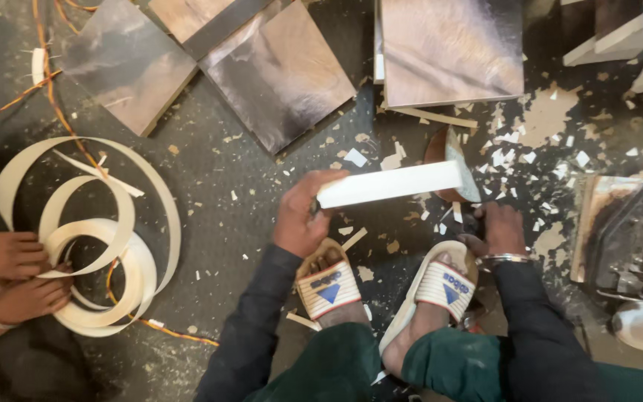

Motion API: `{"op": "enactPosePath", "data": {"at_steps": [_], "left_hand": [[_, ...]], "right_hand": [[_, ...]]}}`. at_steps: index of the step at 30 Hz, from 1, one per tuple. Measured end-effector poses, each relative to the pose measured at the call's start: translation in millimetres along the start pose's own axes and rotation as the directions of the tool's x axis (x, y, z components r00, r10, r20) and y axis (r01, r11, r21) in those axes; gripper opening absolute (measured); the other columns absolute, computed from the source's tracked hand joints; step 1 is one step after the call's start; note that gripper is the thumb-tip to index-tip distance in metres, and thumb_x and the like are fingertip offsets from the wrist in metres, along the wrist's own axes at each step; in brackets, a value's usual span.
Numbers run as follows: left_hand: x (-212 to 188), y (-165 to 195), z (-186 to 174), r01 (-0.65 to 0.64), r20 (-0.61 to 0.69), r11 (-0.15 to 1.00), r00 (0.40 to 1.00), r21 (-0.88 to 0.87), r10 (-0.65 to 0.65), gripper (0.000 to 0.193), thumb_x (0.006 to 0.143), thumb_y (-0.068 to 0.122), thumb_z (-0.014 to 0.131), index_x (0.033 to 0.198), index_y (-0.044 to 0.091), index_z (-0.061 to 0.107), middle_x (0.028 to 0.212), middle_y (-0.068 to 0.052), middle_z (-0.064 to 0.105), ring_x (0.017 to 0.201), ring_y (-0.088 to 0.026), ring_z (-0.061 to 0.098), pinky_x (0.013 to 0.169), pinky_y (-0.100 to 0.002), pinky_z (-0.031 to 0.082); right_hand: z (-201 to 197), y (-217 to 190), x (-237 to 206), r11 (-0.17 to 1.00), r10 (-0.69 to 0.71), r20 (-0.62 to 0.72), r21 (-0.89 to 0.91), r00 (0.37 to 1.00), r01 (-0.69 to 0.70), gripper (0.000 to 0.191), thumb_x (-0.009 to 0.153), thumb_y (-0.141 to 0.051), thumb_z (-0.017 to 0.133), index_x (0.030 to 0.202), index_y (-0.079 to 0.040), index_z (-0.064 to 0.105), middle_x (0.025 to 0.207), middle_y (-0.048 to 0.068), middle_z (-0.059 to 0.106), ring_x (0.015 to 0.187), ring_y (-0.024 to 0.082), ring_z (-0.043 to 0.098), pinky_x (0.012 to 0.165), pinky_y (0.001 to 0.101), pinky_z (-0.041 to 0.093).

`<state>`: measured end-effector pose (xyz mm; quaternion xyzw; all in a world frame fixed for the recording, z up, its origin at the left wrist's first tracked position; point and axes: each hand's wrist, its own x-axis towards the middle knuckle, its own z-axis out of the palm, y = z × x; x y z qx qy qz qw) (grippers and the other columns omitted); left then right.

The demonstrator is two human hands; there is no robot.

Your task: The person applies white tape to the edges of small rectangular wooden blocks using a handheld stapler-like tool to press the tape. They handle the blocks one at a time, applying tape to edges and stacking the finished pieces.

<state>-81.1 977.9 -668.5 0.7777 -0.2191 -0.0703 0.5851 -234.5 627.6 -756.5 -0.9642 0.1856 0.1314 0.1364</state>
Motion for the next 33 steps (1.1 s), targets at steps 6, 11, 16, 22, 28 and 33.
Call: {"op": "enactPosePath", "data": {"at_steps": [6, 11, 16, 22, 28, 33], "left_hand": [[23, 8, -22, -0.055, 0.102, 0.998, 0.993, 0.015, 0.054, 0.041, 0.087, -0.004, 0.07, 0.125, 0.008, 0.065, 0.125, -0.013, 0.072, 0.119, -0.033, 0.071, 0.102, -0.038, 0.054], [45, 1, -40, -0.05, 0.23, 0.999, 0.972, 0.016, 0.045, 0.038, 0.088, -0.001, 0.072, 0.124, 0.007, 0.064, 0.122, -0.011, 0.072, 0.117, -0.028, 0.071, 0.102, -0.038, 0.053], [71, -28, -64, 0.032, 0.389, 0.999, 0.921, -0.042, -0.013, 0.035, 0.093, 0.002, 0.072, 0.125, 0.01, 0.062, 0.115, -0.006, 0.074, 0.112, -0.019, 0.073, 0.101, -0.035, 0.054], [103, -77, -72, 0.01, 0.536, 1.0, 0.844, -0.019, 0.002, 0.037, 0.09, 0.001, 0.078, 0.121, 0.011, 0.061, 0.111, -0.005, 0.069, 0.111, -0.018, 0.065, 0.099, -0.034, 0.049], [117, -113, -55, 0.074, 0.578, 0.994, 0.816, -0.076, -0.016, 0.032, 0.096, 0.004, 0.076, 0.122, 0.013, 0.059, 0.105, -0.002, 0.063, 0.103, -0.014, 0.058, 0.092, -0.035, 0.049], [127, -120, -53, 0.196, 0.577, 0.965, 0.775, 0.172, -0.26, 0.037, 0.094, 0.011, 0.08, 0.124, 0.02, 0.061, 0.092, 0.0, 0.068, 0.089, -0.017, 0.063, 0.079, -0.039, 0.053]], "right_hand": [[-7, -8, 12, 0.971, 0.1, 0.185, 0.197, 0.978, -0.136, 0.049, 0.072, -0.031, 0.092, 0.103, -0.007, 0.063, 0.089, 0.018, 0.07, 0.083, 0.035, 0.068, 0.08, 0.0449, 0.055], [-49, -39, 21, 0.655, -0.238, 0.137, 0.753, 0.962, 0.055, 0.025, 0.081, -0.012, 0.08, 0.1, -0.007, 0.065, 0.089, 0.006, 0.075, 0.084, 0.013, 0.068, 0.075, 0.03, 0.055], [-70, -67, 34, 0.74, -0.266, 0.273, 0.672, 0.924, 0.015, 0.017, 0.086, -0.006, 0.076, 0.1, -0.004, 0.067, 0.084, 0.003, 0.077, 0.077, 0.008, 0.068, 0.066, 0.0277, 0.053], [-28, -90, 33, 0.692, -0.252, 0.141, 0.718, 0.957, 0.076, 0.014, 0.094, -0.008, 0.074, 0.101, -0.002, 0.064, 0.081, 0.002, 0.071, 0.074, 0.006, 0.064, 0.064, 0.0252, 0.051], [-1, -95, 39, 0.691, -0.226, 0.161, 0.722, 0.961, 0.041, 0.018, 0.095, -0.007, 0.074, 0.109, -0.001, 0.064, 0.082, 0.003, 0.069, 0.072, 0.007, 0.062, 0.064, 0.0245, 0.049], [12, -104, 45, 0.704, -0.221, 0.035, 0.698, 0.975, 0.135, 0.03, 0.095, -0.004, 0.072, 0.124, -0.002, 0.063, 0.094, 0.003, 0.07, 0.082, 0.008, 0.065, 0.07, 0.0238, 0.052]]}}
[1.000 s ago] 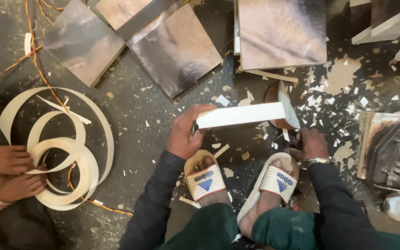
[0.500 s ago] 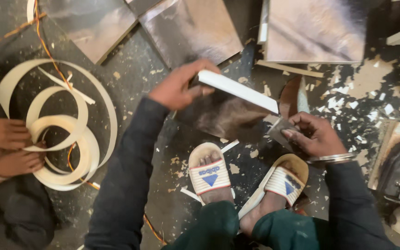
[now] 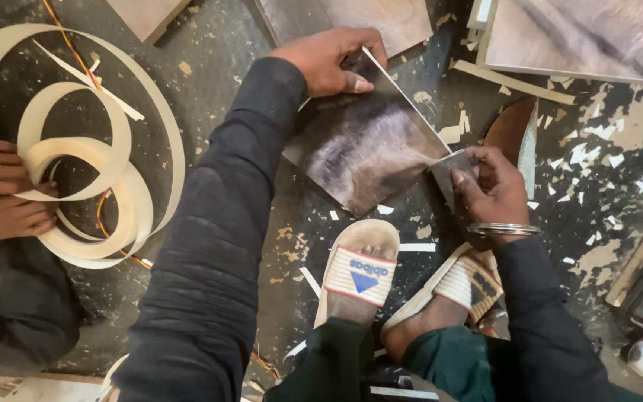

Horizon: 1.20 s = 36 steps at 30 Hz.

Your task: The person applies white tape to the edges of small rectangular wooden blocks using a handheld stapler-like tool to press the tape. They handle the blocks one at a time, applying tape to edges and stacking the finished pieces.

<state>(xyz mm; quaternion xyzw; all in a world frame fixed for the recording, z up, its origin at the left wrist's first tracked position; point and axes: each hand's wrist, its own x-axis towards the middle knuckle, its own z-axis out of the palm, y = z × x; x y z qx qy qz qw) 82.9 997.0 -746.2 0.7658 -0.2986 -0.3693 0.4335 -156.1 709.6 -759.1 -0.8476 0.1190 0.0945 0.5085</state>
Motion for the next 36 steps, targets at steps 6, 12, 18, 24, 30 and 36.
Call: {"op": "enactPosePath", "data": {"at_steps": [6, 12, 18, 24, 30, 36], "left_hand": [[-10, 7, 35, 0.069, -0.376, 0.966, 0.926, 0.25, 0.032, 0.087, 0.081, 0.02, 0.087, 0.15, 0.025, 0.034, 0.105, -0.023, 0.065, 0.102, -0.045, 0.066, 0.085, -0.054, 0.052], [-36, 13, 94, 0.279, -0.75, 0.922, 0.661, 0.267, 0.017, 0.075, 0.089, 0.031, 0.082, 0.147, 0.01, 0.04, 0.132, -0.025, 0.054, 0.111, -0.042, 0.063, 0.092, -0.05, 0.051], [-37, 5, 117, 0.35, -0.845, 0.859, 0.511, 0.373, 0.158, 0.061, 0.093, 0.034, 0.076, 0.141, 0.006, 0.051, 0.136, -0.013, 0.056, 0.126, -0.035, 0.052, 0.107, -0.046, 0.042], [-31, -7, 110, 0.318, -0.791, 0.827, 0.569, 0.463, 0.224, 0.054, 0.099, 0.03, 0.069, 0.144, 0.006, 0.051, 0.136, -0.012, 0.059, 0.125, -0.03, 0.054, 0.105, -0.045, 0.042], [-26, -4, 95, 0.189, -0.675, 0.809, 0.671, 0.557, 0.307, 0.046, 0.101, 0.024, 0.064, 0.142, 0.007, 0.053, 0.132, -0.01, 0.06, 0.123, -0.029, 0.055, 0.105, -0.043, 0.042], [-26, -3, 99, 0.176, -0.672, 0.834, 0.688, 0.522, 0.275, 0.045, 0.099, 0.021, 0.065, 0.14, 0.008, 0.054, 0.13, -0.009, 0.061, 0.121, -0.028, 0.055, 0.104, -0.042, 0.041]], "right_hand": [[11, -3, 8, 0.983, 0.103, 0.047, 0.147, 0.994, -0.109, 0.036, 0.096, -0.002, 0.069, 0.131, -0.008, 0.063, 0.089, 0.002, 0.068, 0.071, 0.008, 0.062, 0.062, 0.0241, 0.05], [17, -4, 11, 0.907, 0.286, 0.071, 0.303, 0.956, -0.294, 0.033, 0.097, -0.005, 0.066, 0.129, -0.011, 0.063, 0.073, -0.001, 0.065, 0.05, 0.004, 0.051, 0.042, 0.0234, 0.038], [25, 1, 16, 0.965, 0.166, -0.004, 0.205, 0.986, -0.161, 0.027, 0.1, -0.007, 0.066, 0.126, -0.009, 0.064, 0.072, 0.0, 0.064, 0.051, 0.005, 0.049, 0.044, 0.0226, 0.036], [27, 8, 18, 0.954, 0.076, -0.001, 0.291, 0.997, -0.072, 0.025, 0.099, -0.003, 0.065, 0.123, -0.007, 0.065, 0.085, -0.004, 0.064, 0.068, 0.004, 0.06, 0.054, 0.0206, 0.046], [45, 2, -6, 0.943, 0.179, 0.026, 0.28, 0.984, -0.179, 0.026, 0.095, 0.0, 0.067, 0.121, -0.005, 0.064, 0.076, -0.002, 0.064, 0.063, 0.006, 0.058, 0.053, 0.0232, 0.043], [55, 1, -20, 0.982, 0.079, -0.072, 0.18, 0.994, -0.065, 0.025, 0.096, 0.001, 0.066, 0.12, -0.005, 0.066, 0.083, 0.001, 0.066, 0.072, 0.005, 0.057, 0.063, 0.0223, 0.045]]}}
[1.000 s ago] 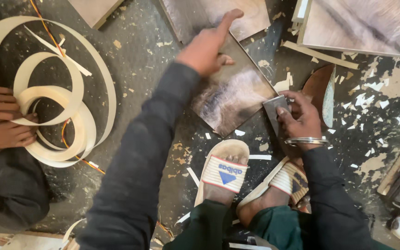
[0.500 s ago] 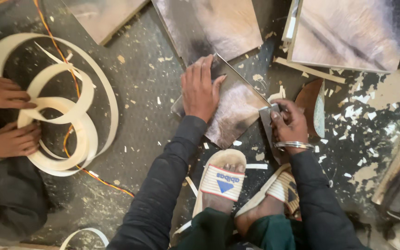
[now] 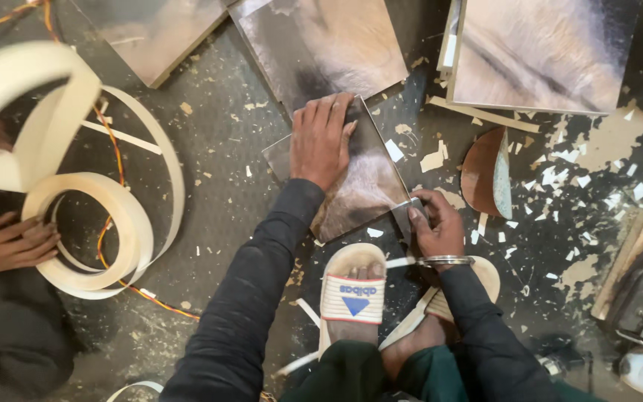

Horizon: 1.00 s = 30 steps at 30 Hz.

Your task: The person applies white tape to the edges of small rectangular wooden blocks using a handheld stapler-like tool to press the tape. They handle the blocks one at a time, applying tape to edges and stacking the finished pieces.

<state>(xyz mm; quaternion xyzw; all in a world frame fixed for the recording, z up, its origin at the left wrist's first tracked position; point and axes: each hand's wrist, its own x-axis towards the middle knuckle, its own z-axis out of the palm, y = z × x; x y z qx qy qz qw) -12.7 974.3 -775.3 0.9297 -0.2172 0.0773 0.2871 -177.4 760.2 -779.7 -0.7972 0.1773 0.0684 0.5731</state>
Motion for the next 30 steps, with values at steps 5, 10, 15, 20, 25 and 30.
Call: {"op": "enactPosePath", "data": {"at_steps": [5, 10, 15, 20, 25, 30], "left_hand": [[4, 1, 2, 0.018, -0.008, 1.0, 1.0, 0.026, -0.018, 0.047, 0.097, 0.02, 0.065, 0.14, 0.007, 0.054, 0.13, -0.01, 0.06, 0.12, -0.029, 0.054, 0.102, -0.044, 0.041], [7, 0, 2, 0.025, 0.005, 1.0, 1.0, -0.01, -0.025, 0.045, 0.097, 0.018, 0.064, 0.14, 0.008, 0.054, 0.13, -0.009, 0.06, 0.122, -0.029, 0.054, 0.103, -0.044, 0.041], [1, 11, 11, -0.059, 0.159, 0.996, 0.986, 0.065, 0.048, 0.057, 0.081, 0.005, 0.061, 0.138, 0.007, 0.056, 0.127, -0.011, 0.061, 0.119, -0.029, 0.055, 0.103, -0.044, 0.041], [-9, 16, 18, -0.061, -0.032, 0.997, 0.998, -0.038, 0.06, 0.052, 0.083, 0.002, 0.06, 0.135, 0.003, 0.058, 0.128, -0.013, 0.061, 0.121, -0.032, 0.055, 0.108, -0.046, 0.044], [-11, 20, 21, 0.002, 0.02, 0.998, 1.0, 0.056, -0.004, 0.041, 0.088, 0.009, 0.063, 0.128, 0.001, 0.061, 0.121, -0.014, 0.061, 0.119, -0.032, 0.056, 0.105, -0.046, 0.045], [-13, 23, 24, 0.047, 0.008, 0.998, 0.999, 0.041, -0.047, 0.036, 0.089, 0.01, 0.064, 0.125, 0.003, 0.063, 0.116, -0.012, 0.061, 0.112, -0.032, 0.056, 0.1, -0.045, 0.044]], "right_hand": [[-17, -2, 22, 0.992, -0.088, 0.139, -0.082, 0.986, 0.1, 0.028, 0.091, -0.001, 0.069, 0.118, -0.007, 0.067, 0.095, 0.005, 0.073, 0.086, 0.008, 0.069, 0.074, 0.0247, 0.053], [-32, -10, 42, 0.97, 0.04, 0.259, -0.24, 0.965, 0.025, 0.028, 0.09, -0.004, 0.073, 0.118, -0.009, 0.071, 0.09, 0.009, 0.075, 0.08, 0.013, 0.068, 0.07, 0.0282, 0.054], [-21, -27, 66, 0.935, -0.167, 0.282, -0.259, 0.945, 0.242, 0.031, 0.089, -0.003, 0.073, 0.119, -0.007, 0.069, 0.101, 0.011, 0.073, 0.088, 0.014, 0.068, 0.078, 0.0301, 0.055], [-4, -41, 101, 0.968, -0.129, 0.337, -0.163, 0.933, 0.193, 0.028, 0.089, -0.011, 0.075, 0.115, -0.006, 0.067, 0.096, 0.009, 0.074, 0.084, 0.014, 0.067, 0.074, 0.0299, 0.055], [-10, -27, 77, 0.926, -0.043, 0.285, -0.349, 0.958, 0.145, 0.032, 0.089, -0.011, 0.075, 0.12, -0.009, 0.069, 0.098, 0.013, 0.073, 0.085, 0.023, 0.072, 0.076, 0.0343, 0.056], [-14, -18, 32, 0.918, 0.023, 0.215, -0.391, 0.976, 0.064, 0.03, 0.084, -0.013, 0.077, 0.113, -0.01, 0.072, 0.099, 0.014, 0.075, 0.091, 0.026, 0.075, 0.077, 0.0367, 0.057]]}}
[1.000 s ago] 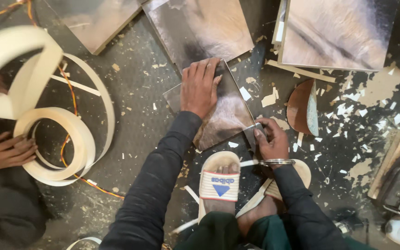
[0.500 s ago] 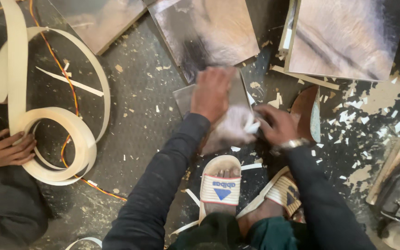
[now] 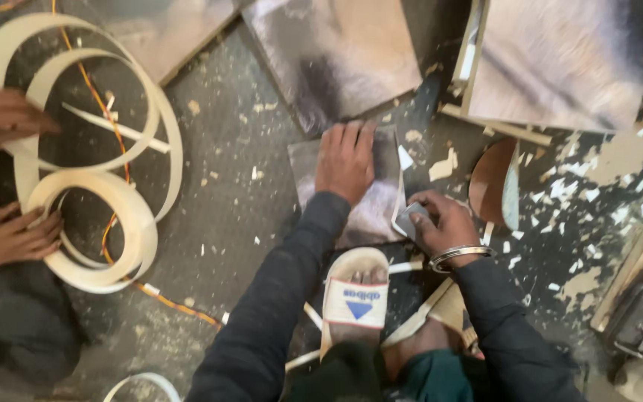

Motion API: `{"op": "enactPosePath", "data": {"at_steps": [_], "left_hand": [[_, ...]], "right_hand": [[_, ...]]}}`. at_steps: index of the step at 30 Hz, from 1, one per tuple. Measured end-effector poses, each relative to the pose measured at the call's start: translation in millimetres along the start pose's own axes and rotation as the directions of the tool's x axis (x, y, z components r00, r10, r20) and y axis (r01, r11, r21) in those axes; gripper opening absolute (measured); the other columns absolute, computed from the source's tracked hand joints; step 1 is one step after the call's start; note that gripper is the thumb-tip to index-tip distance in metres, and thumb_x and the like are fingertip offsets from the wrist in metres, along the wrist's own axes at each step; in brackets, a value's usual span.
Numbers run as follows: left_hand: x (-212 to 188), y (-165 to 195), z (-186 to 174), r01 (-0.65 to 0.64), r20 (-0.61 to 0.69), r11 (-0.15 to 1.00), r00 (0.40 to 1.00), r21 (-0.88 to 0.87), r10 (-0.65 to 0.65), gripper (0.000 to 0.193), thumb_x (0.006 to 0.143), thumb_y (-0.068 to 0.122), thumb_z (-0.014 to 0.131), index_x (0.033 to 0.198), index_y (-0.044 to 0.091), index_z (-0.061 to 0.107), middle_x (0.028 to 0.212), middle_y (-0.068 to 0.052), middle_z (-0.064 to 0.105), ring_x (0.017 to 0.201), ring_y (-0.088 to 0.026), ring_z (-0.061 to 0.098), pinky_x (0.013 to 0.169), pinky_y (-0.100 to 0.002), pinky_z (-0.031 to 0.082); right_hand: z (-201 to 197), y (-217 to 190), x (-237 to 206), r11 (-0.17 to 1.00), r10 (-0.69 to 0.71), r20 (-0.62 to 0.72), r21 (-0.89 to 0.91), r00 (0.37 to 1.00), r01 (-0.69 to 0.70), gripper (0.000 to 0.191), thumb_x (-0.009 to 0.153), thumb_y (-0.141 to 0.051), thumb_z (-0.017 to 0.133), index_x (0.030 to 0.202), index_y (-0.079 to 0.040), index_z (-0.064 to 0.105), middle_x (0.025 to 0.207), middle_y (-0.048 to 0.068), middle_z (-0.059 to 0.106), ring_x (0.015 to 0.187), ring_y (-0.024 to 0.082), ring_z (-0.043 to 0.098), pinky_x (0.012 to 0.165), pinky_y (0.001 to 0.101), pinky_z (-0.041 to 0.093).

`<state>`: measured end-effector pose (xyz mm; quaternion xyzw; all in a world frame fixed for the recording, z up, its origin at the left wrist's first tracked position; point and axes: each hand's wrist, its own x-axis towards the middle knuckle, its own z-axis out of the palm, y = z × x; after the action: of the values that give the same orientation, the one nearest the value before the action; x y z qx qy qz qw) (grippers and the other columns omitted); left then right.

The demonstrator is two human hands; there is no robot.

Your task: The person applies white tape to the edges of small rectangular wooden blocks using a handheld stapler-like tool to press the tape. They handle the blocks one at a time, applying tape to edges and stacking the finished pieces.

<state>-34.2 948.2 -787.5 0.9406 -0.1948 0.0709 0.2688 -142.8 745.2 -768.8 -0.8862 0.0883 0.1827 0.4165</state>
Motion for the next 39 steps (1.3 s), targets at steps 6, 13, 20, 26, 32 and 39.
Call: {"op": "enactPosePath", "data": {"at_steps": [6, 13, 20, 26, 32, 39], "left_hand": [[-1, -3, -1, -0.067, 0.044, 0.998, 0.997, 0.011, 0.066, 0.041, 0.083, 0.008, 0.062, 0.124, 0.002, 0.062, 0.111, -0.013, 0.057, 0.109, -0.032, 0.054, 0.102, -0.045, 0.043], [2, -5, 1, -0.102, 0.079, 0.995, 0.992, 0.008, 0.101, 0.045, 0.08, 0.01, 0.062, 0.124, 0.001, 0.062, 0.11, -0.013, 0.057, 0.108, -0.032, 0.054, 0.101, -0.045, 0.043], [4, -6, -1, -0.048, 0.018, 0.998, 0.999, -0.03, 0.048, 0.035, 0.089, 0.009, 0.061, 0.122, 0.001, 0.063, 0.112, -0.013, 0.059, 0.108, -0.032, 0.055, 0.099, -0.044, 0.044], [3, -3, -9, 0.022, 0.046, 0.979, 0.999, -0.202, -0.013, 0.033, 0.093, 0.018, 0.065, 0.122, 0.002, 0.064, 0.114, -0.013, 0.059, 0.111, -0.033, 0.053, 0.098, -0.046, 0.043], [12, -1, -27, 0.137, 0.221, 0.981, 0.97, -0.138, -0.104, 0.039, 0.088, 0.027, 0.069, 0.122, 0.008, 0.067, 0.11, -0.014, 0.056, 0.108, -0.033, 0.052, 0.09, -0.048, 0.042], [12, 1, -84, 0.21, 0.246, 0.956, 0.956, -0.203, -0.158, 0.038, 0.092, 0.04, 0.067, 0.115, 0.01, 0.066, 0.111, -0.015, 0.063, 0.098, -0.04, 0.065, 0.077, -0.054, 0.052]], "right_hand": [[8, -9, 28, 0.997, 0.078, -0.086, 0.009, 0.993, -0.077, 0.03, 0.085, -0.015, 0.078, 0.115, -0.012, 0.072, 0.097, 0.011, 0.078, 0.082, 0.027, 0.073, 0.075, 0.0398, 0.056], [-11, -35, 105, 0.999, -0.05, -0.116, 0.004, 0.992, 0.05, 0.028, 0.087, -0.012, 0.076, 0.114, -0.009, 0.071, 0.102, 0.011, 0.076, 0.093, 0.023, 0.074, 0.08, 0.0373, 0.055], [-20, -44, 124, 0.935, -0.253, -0.085, 0.234, 0.964, 0.266, 0.028, 0.093, -0.013, 0.07, 0.119, -0.005, 0.067, 0.115, 0.012, 0.072, 0.102, 0.026, 0.072, 0.088, 0.0354, 0.057], [-28, 3, 79, 0.885, 0.27, -0.106, -0.364, 0.957, -0.29, 0.025, 0.105, -0.027, 0.069, 0.126, -0.014, 0.074, 0.097, 0.019, 0.077, 0.082, 0.033, 0.074, 0.079, 0.0439, 0.058], [-24, 8, 37, 0.91, -0.164, -0.397, -0.413, 0.903, -0.017, 0.041, 0.092, -0.02, 0.075, 0.13, -0.005, 0.071, 0.1, 0.025, 0.071, 0.089, 0.035, 0.069, 0.081, 0.0455, 0.057], [21, -50, 31, 0.941, -0.177, -0.149, 0.264, 0.973, 0.211, 0.025, 0.104, -0.016, 0.066, 0.125, -0.002, 0.066, 0.108, 0.011, 0.071, 0.098, 0.016, 0.067, 0.087, 0.0315, 0.053]]}}
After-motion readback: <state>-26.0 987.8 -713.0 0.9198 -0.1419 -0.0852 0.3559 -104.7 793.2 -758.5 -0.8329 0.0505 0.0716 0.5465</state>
